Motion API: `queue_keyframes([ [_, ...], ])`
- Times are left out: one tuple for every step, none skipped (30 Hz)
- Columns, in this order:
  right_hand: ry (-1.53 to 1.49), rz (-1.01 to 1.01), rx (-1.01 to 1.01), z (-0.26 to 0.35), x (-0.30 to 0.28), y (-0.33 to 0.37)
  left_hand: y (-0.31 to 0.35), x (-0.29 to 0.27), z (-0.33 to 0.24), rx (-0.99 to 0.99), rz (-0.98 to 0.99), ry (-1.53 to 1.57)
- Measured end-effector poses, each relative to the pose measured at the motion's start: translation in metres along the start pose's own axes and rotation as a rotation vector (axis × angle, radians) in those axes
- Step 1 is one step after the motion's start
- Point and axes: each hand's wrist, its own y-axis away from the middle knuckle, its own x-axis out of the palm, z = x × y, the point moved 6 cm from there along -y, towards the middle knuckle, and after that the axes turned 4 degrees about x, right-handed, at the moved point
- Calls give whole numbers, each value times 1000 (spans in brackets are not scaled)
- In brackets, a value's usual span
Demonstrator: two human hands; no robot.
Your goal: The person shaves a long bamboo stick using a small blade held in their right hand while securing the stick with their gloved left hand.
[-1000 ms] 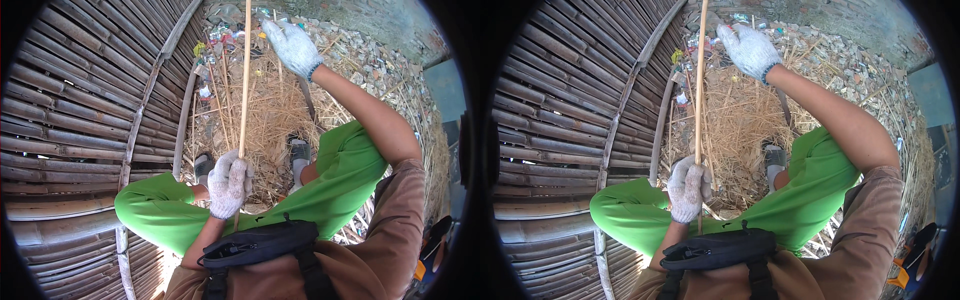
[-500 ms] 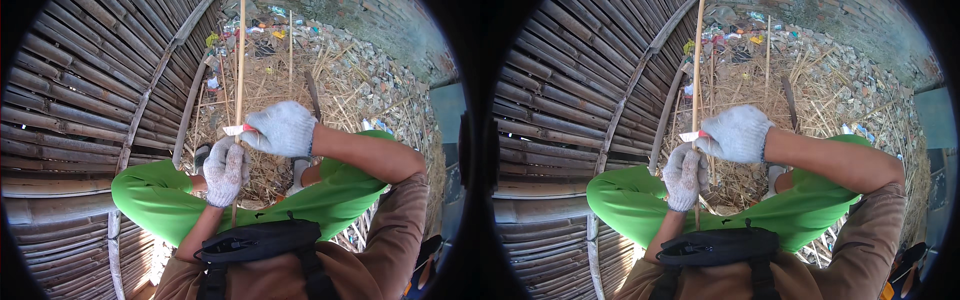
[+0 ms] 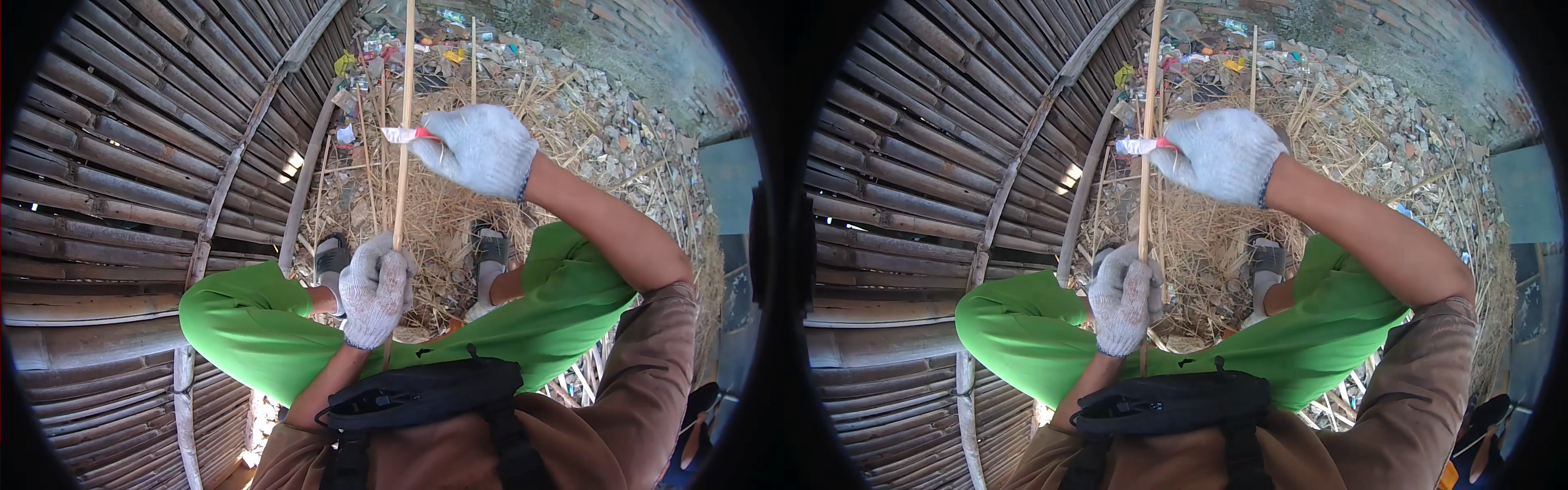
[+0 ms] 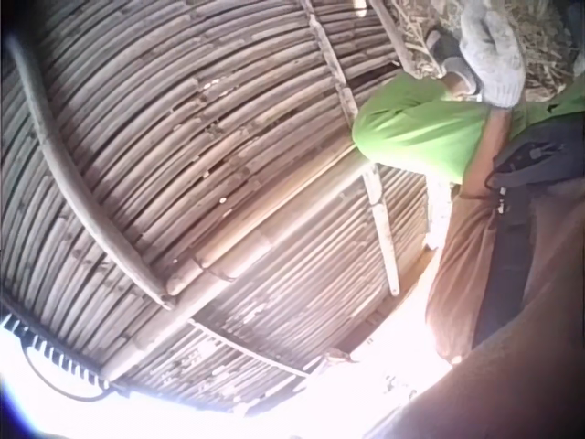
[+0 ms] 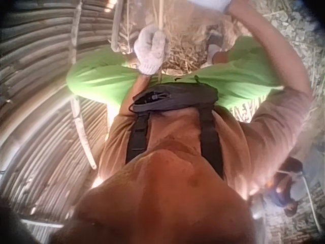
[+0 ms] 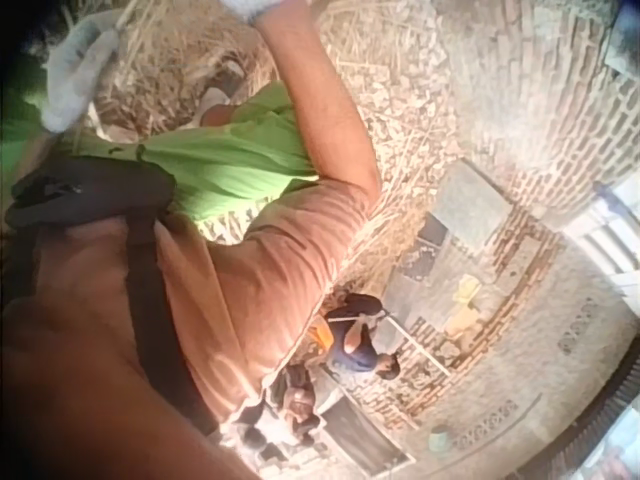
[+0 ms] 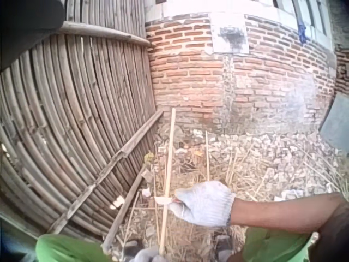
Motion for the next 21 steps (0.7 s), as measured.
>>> queue_keyframes([
  [38,-77,-6,-9,-7,-4,0,2,0,3,8,4],
  [43,-109,1,-11,-12,-6,0,2,1,3,4,21],
  [45,-111,3,-8,-11,-5,-1,2,1,2,-1,37],
  [10,-57,4,-1,-5,-1,-1,3,0,4,1,38],
  [-27,-3,3,9,1,4,-2,2,-1,-34,-16,33],
  [-10,115,-15,23,8,13,-1,0,1,-77,-35,26],
  [-15,116,-17,34,13,23,-3,-1,2,-80,-37,23],
  [-73,183,-51,46,25,35,-6,-3,3,-60,-25,-28],
  [-128,249,-85,55,33,43,-8,-4,5,-38,-11,-74],
  [-146,239,-80,58,33,47,-7,-6,11,-18,-2,-49],
  [-149,242,-80,57,30,44,-6,-5,9,-22,-3,-51],
  [-90,222,-27,49,22,36,-5,-2,7,-43,-9,-21],
  [-31,202,27,38,15,27,-4,0,6,-65,-15,9],
  [14,119,52,24,5,14,-2,1,5,-64,-12,7],
  [63,35,83,6,-6,1,1,4,7,-83,-3,67],
  [108,6,91,-8,-14,-9,2,6,9,-98,6,127],
  [110,2,96,-9,-15,-7,2,7,9,-96,12,126],
  [77,-21,75,-8,-15,-5,2,6,8,-80,7,127],
  [43,-45,54,-6,-14,-2,0,5,7,-64,1,128],
  [21,-8,48,4,-6,6,0,3,9,-68,-1,123],
  [14,-3,46,18,-1,17,-2,-1,11,-51,-24,55],
])
